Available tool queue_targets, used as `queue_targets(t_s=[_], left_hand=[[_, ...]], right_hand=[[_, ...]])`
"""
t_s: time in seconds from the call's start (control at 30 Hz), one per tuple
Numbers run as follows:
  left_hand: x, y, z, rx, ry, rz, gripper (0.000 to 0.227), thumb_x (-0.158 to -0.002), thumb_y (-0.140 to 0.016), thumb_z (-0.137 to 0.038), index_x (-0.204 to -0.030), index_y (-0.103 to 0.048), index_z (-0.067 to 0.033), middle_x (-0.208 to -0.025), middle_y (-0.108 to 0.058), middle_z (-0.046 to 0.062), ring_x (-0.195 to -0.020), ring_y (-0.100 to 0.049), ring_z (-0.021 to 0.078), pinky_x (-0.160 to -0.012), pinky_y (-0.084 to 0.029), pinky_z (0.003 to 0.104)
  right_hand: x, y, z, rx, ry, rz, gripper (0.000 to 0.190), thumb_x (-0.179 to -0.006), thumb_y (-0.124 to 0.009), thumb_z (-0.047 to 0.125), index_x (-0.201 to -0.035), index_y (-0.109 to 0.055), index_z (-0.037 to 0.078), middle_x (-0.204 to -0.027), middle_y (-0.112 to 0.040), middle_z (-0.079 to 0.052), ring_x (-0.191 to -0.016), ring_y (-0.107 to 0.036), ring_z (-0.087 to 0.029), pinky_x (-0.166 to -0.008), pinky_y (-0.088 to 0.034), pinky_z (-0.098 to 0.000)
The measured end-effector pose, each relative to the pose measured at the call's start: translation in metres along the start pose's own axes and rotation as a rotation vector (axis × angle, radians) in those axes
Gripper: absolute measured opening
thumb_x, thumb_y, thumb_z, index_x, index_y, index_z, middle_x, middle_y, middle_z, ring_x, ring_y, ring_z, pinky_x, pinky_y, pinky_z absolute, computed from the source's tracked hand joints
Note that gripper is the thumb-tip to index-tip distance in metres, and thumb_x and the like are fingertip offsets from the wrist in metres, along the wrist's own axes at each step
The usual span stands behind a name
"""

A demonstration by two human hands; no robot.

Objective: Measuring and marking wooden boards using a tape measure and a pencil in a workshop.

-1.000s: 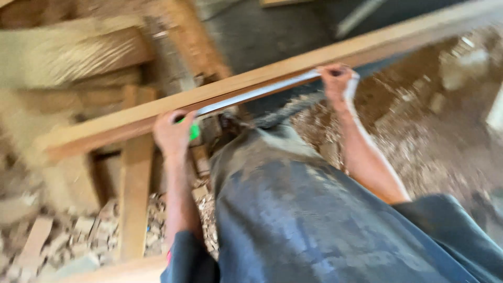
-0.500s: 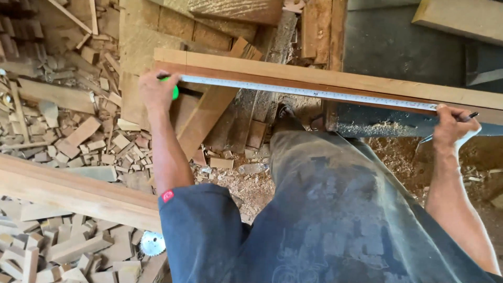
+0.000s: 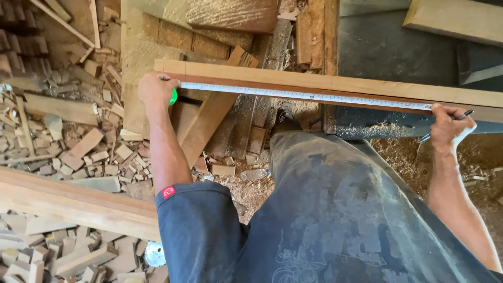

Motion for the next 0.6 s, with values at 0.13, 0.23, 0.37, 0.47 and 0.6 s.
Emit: queue_targets(t_s=[0.13,0.23,0.37,0.47,0.6], left_hand=[[0.017,0.023,-0.020,0.034,0.086,0.097,0.013,-0.087,-0.086,-0.032,-0.096,-0.082,-0.0236,-0.090,-0.079,-0.003,-0.076,-0.071,0.0110,-0.070,-0.059,0.032],[0.007,0.016,-0.015,-0.010,0.039,0.108,0.014,-0.087,-0.086,-0.034,-0.095,-0.081,-0.0239,-0.091,-0.079,-0.004,-0.077,-0.071,0.0093,-0.071,-0.058,0.031],[0.008,0.017,-0.016,-0.030,0.046,0.115,0.013,-0.088,-0.086,-0.036,-0.093,-0.081,-0.0246,-0.086,-0.078,-0.007,-0.071,-0.069,0.0060,-0.063,-0.055,0.027],[0.010,0.019,-0.016,-0.016,0.046,0.119,0.011,-0.090,-0.085,-0.034,-0.093,-0.081,-0.0242,-0.084,-0.078,-0.007,-0.068,-0.068,0.0056,-0.061,-0.055,0.025],[0.009,0.019,-0.015,-0.011,0.022,0.112,0.007,-0.088,-0.085,-0.032,-0.091,-0.082,-0.0258,-0.087,-0.078,-0.009,-0.073,-0.070,0.0071,-0.069,-0.057,0.029]], right_hand=[[-0.003,-0.001,-0.002,-0.014,0.028,0.026,0.015,-0.096,-0.085,0.001,-0.089,-0.077,0.011,-0.083,-0.074,0.001,-0.077,-0.075,-0.015,-0.080,-0.073,-0.0380],[-0.002,0.000,-0.006,0.021,0.066,0.027,0.014,-0.099,-0.086,0.003,-0.090,-0.078,0.010,-0.082,-0.073,0.001,-0.074,-0.073,-0.015,-0.075,-0.071,-0.0407],[0.001,0.001,0.003,-0.012,-0.057,0.030,0.018,-0.101,-0.086,0.003,-0.089,-0.075,0.012,-0.082,-0.071,0.002,-0.071,-0.070,-0.013,-0.066,-0.068,-0.0330],[0.002,0.000,0.006,-0.052,-0.104,0.019,0.024,-0.098,-0.086,0.004,-0.084,-0.070,0.015,-0.079,-0.066,0.003,-0.074,-0.068,-0.012,-0.071,-0.069,-0.0368],[0.008,0.001,0.016,-0.112,-0.159,0.017,0.016,-0.100,-0.086,0.007,-0.089,-0.074,0.011,-0.078,-0.067,0.001,-0.061,-0.060,-0.009,-0.048,-0.056,-0.0307]])
Point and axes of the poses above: each hand's wrist, its own x-axis away from the middle knuckle, its own y-axis out of the back of the hand, z = x × y, the point moved 1 cm from there along -x, towards the middle knuckle
